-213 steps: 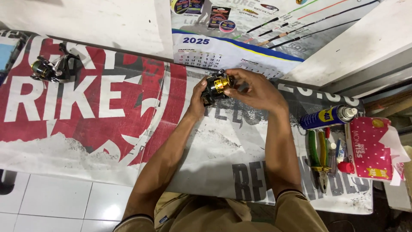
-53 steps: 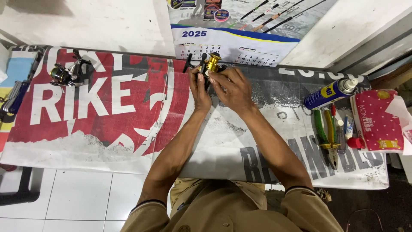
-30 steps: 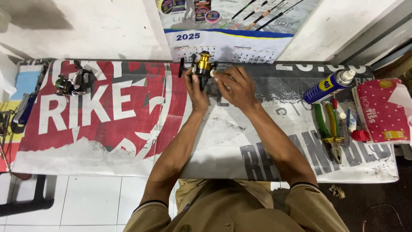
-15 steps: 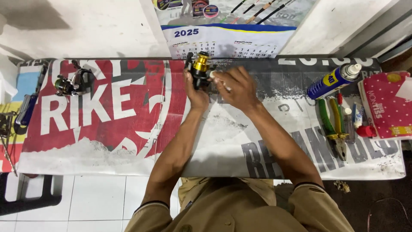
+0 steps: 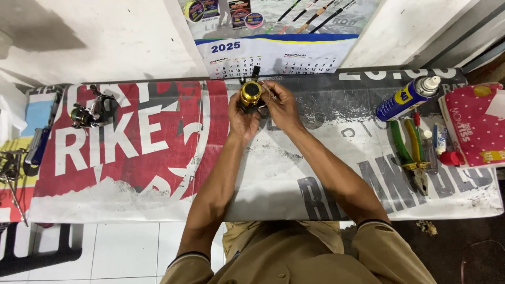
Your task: Reassembling a spinning fishing reel by fitting the spool onto the main body.
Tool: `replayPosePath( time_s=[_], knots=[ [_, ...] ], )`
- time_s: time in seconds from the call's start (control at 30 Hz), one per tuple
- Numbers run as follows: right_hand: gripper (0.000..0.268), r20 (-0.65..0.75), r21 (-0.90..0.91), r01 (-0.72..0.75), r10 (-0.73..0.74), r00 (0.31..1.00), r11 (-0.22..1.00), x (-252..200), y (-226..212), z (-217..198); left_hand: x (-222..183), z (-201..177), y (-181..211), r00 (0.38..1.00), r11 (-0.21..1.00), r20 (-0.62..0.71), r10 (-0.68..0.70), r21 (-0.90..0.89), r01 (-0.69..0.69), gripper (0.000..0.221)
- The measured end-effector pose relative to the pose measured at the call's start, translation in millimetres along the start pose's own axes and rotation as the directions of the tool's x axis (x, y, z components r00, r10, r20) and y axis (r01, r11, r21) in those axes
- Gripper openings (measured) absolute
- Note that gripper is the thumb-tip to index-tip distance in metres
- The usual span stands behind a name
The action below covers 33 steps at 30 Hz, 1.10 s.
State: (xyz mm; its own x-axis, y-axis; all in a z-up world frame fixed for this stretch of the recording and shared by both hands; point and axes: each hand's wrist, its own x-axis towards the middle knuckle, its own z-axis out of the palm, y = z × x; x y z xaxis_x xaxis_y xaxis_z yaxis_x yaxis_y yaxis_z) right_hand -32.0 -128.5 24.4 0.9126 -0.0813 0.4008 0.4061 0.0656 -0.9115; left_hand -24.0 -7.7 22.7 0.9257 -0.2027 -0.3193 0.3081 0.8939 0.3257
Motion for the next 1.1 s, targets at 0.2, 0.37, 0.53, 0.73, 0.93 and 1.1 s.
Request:
replayPosePath(
  time_s=[0.2, 0.37, 0.53, 0.73, 0.93, 1.1],
  knots=[
    [0.009, 0.124, -0.335, 0.233, -0.203, 0.971, 0.913, -16.6, 29.5, -3.8, 30.4, -36.1, -7.2, 0.994, 0.991, -0.106, 0.030, -0.128, -0.043, 0.032],
    [0.022, 0.185, -0.445, 0.358, -0.307, 0.933, 0.821, -29.5, 22.1, 8.7, 31.7, -23.8, 2.1, 0.988, 0.987, 0.009, 0.155, -0.047, -0.154, 0.034],
    [0.036, 0.308, -0.429, 0.424, -0.313, 0.899, 0.798, -43.1, 10.7, 26.6, 52.1, -57.8, -11.2, 0.985, 0.989, 0.106, 0.133, -0.078, -0.125, 0.045],
    [0.036, 0.325, -0.443, 0.543, -0.437, 0.839, 0.714, -26.6, 17.2, 9.1, 59.6, -66.3, -16.3, 0.954, 0.952, 0.299, -0.002, -0.292, 0.093, 0.077],
    [0.023, 0.236, -0.582, 0.474, -0.421, 0.876, 0.661, -1.7, 4.6, -4.8, 37.0, -41.0, -14.3, 0.993, 0.977, 0.110, 0.038, -0.214, -0.013, 0.077],
    [0.022, 0.284, -0.639, 0.523, -0.459, 0.842, 0.564, -4.2, 32.5, 1.6, 6.0, -1.0, -10.4, 0.989, 0.989, -0.148, -0.028, -0.150, 0.006, 0.072]
  ],
)
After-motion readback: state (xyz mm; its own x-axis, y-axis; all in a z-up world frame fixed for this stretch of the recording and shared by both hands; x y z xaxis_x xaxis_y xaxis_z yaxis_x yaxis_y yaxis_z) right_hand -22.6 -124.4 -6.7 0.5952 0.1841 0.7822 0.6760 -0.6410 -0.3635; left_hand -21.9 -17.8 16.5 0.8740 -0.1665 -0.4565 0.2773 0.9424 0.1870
